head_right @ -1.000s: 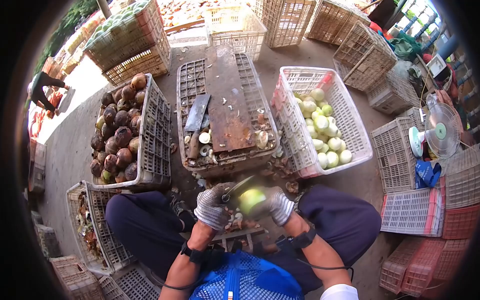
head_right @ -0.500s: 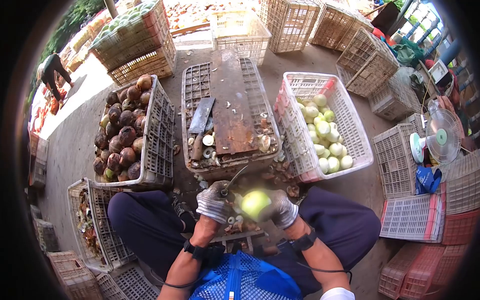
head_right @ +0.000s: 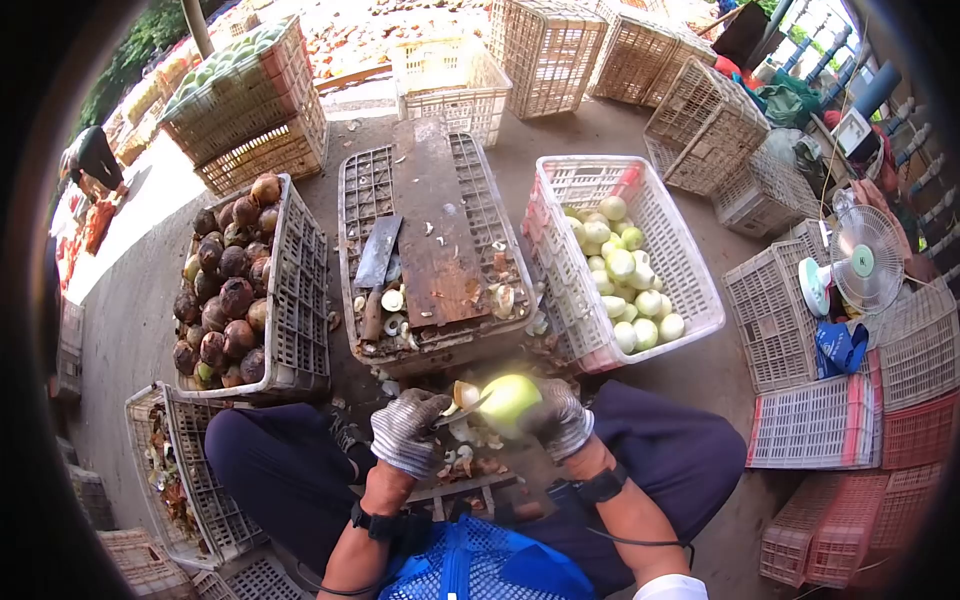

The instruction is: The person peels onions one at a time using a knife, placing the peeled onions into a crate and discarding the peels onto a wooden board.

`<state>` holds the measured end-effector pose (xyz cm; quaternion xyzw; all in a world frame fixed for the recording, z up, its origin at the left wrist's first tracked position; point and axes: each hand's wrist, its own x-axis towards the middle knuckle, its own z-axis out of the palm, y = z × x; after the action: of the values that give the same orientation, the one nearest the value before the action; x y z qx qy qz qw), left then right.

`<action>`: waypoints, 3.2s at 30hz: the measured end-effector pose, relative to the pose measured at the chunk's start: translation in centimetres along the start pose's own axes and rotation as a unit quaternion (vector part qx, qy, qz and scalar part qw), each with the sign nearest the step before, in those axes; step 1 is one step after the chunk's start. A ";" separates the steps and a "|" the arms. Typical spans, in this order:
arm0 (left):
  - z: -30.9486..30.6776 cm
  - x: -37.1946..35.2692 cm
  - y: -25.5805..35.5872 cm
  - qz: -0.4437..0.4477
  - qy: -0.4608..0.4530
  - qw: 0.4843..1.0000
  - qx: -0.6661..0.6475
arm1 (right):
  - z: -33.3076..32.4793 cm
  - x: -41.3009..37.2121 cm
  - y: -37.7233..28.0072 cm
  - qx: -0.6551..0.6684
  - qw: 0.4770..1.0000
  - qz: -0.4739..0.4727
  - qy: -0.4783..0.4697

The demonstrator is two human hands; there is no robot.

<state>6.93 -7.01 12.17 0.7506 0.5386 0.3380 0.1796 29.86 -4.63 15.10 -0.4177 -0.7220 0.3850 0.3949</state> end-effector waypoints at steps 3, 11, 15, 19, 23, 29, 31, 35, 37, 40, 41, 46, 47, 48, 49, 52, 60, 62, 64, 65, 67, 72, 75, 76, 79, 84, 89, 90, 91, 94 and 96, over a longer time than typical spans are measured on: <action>0.0 -0.2 0.2 0.026 -0.067 0.995 0.071 | -0.3 -0.5 0.1 -0.052 0.998 0.037 -0.029; 0.3 0.1 -0.3 0.084 -0.029 0.989 0.118 | 0.2 -1.9 3.7 0.618 0.705 0.347 -0.039; -1.4 0.9 1.3 0.062 -0.097 0.980 0.164 | 0.1 -1.8 3.8 0.659 0.663 0.353 -0.043; -1.7 0.9 1.6 0.041 -0.134 0.973 0.185 | 0.0 -1.6 3.6 0.644 0.681 0.342 -0.076; -0.9 0.5 0.6 0.058 -0.076 0.982 0.162 | -0.2 -0.7 1.4 0.607 0.710 0.339 -0.109; 0.5 0.2 -0.7 -0.013 -0.120 0.986 0.119 | 0.2 -0.8 2.8 0.426 0.823 0.347 -0.144; 0.8 0.1 -1.2 -0.063 -0.161 0.980 0.102 | -0.1 0.0 1.5 0.353 0.865 0.313 -0.169; 0.7 -0.7 -1.8 -0.143 -0.031 0.982 -0.120 | -0.5 1.6 -1.6 0.344 0.863 0.335 -0.155; -0.7 0.2 0.3 -0.158 -0.019 0.970 -0.182 | -0.5 1.2 -0.6 0.293 0.881 0.329 -0.170; -1.1 0.9 1.5 -0.046 -0.002 0.983 -0.176 | 0.1 2.1 -0.8 0.123 0.907 0.310 -0.257; -0.9 1.0 1.6 -0.022 -0.010 0.986 -0.163 | 0.5 2.2 -0.6 0.090 0.911 0.293 -0.276; 0.0 0.5 1.1 -0.013 -0.040 0.992 -0.122 | 2.3 1.6 1.3 -0.001 0.940 0.149 -0.307; 0.1 0.5 1.0 -0.014 -0.037 0.993 -0.114 | 2.5 1.7 1.2 -0.027 0.937 0.145 -0.317; 0.3 0.4 0.9 -0.020 -0.011 0.992 -0.122 | 2.7 1.8 1.1 -0.054 0.933 0.140 -0.327; 0.4 0.4 0.8 -0.030 -0.004 0.992 -0.123 | 2.8 1.8 1.0 -0.062 0.931 0.154 -0.324; 1.1 0.3 -0.1 -0.038 0.023 0.996 -0.078 | 3.3 1.2 0.8 -0.061 0.933 0.179 -0.306; 1.0 0.0 -2.3 -0.205 0.031 0.978 0.002 | 2.0 2.4 -2.0 0.006 0.948 0.135 -0.289; 1.6 -0.7 -3.3 -0.232 0.047 0.967 -0.097 | 1.6 2.3 -2.0 0.023 0.953 0.124 -0.274; 0.6 -0.4 -2.4 -0.202 0.033 0.970 -0.129 | 1.1 2.5 -2.1 0.025 0.946 0.167 -0.275; -0.3 0.0 -1.4 -0.132 0.013 0.988 -0.079 | 0.9 2.4 -1.9 0.028 0.944 0.191 -0.268; -1.6 0.3 0.1 0.007 -0.024 0.999 0.025 | 0.7 1.5 -0.8 0.045 0.946 0.213 -0.239; -1.8 0.1 0.5 0.055 -0.104 0.987 0.111 | 0.4 1.2 0.2 0.016 0.961 0.182 -0.208; -1.6 -0.1 -0.1 0.073 -0.122 0.980 0.140 | 0.1 2.0 -1.0 0.029 0.962 0.140 -0.233; -1.5 -0.1 -0.1 0.077 -0.115 0.980 0.144 | 0.1 2.0 -1.1 0.053 0.962 0.123 -0.237; -1.1 -0.1 -0.1 0.079 -0.111 0.977 0.166 | 0.1 1.9 -1.7 0.070 0.962 0.114 -0.239; -0.1 -0.4 0.0 0.046 -0.102 0.978 0.178 | -0.2 1.6 -0.9 0.108 0.936 0.216 -0.257; 1.8 -1.2 -0.7 0.000 -0.075 0.992 0.098 | -0.1 2.2 -0.7 -0.003 0.922 0.246 -0.298; 1.9 -1.1 -0.6 -0.017 -0.078 0.993 0.086 | -0.1 2.4 -0.8 -0.020 0.923 0.232 -0.305; 1.8 -0.9 -0.6 -0.073 -0.123 0.987 0.072 | -0.1 2.6 -0.9 -0.036 0.924 0.219 -0.311; 2.3 -0.6 -1.3 -0.264 -0.162 0.950 -0.045 | 0.2 2.2 -1.0 -0.019 0.928 0.212 -0.305; 2.6 -1.0 -2.6 -0.267 -0.186 0.946 -0.013 | 0.6 2.1 -0.9 0.013 0.928 0.215 -0.304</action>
<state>6.75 -6.74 8.41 0.6262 0.6722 0.1391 0.3696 28.31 -3.15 16.23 -0.4207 -0.6954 0.5784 0.0697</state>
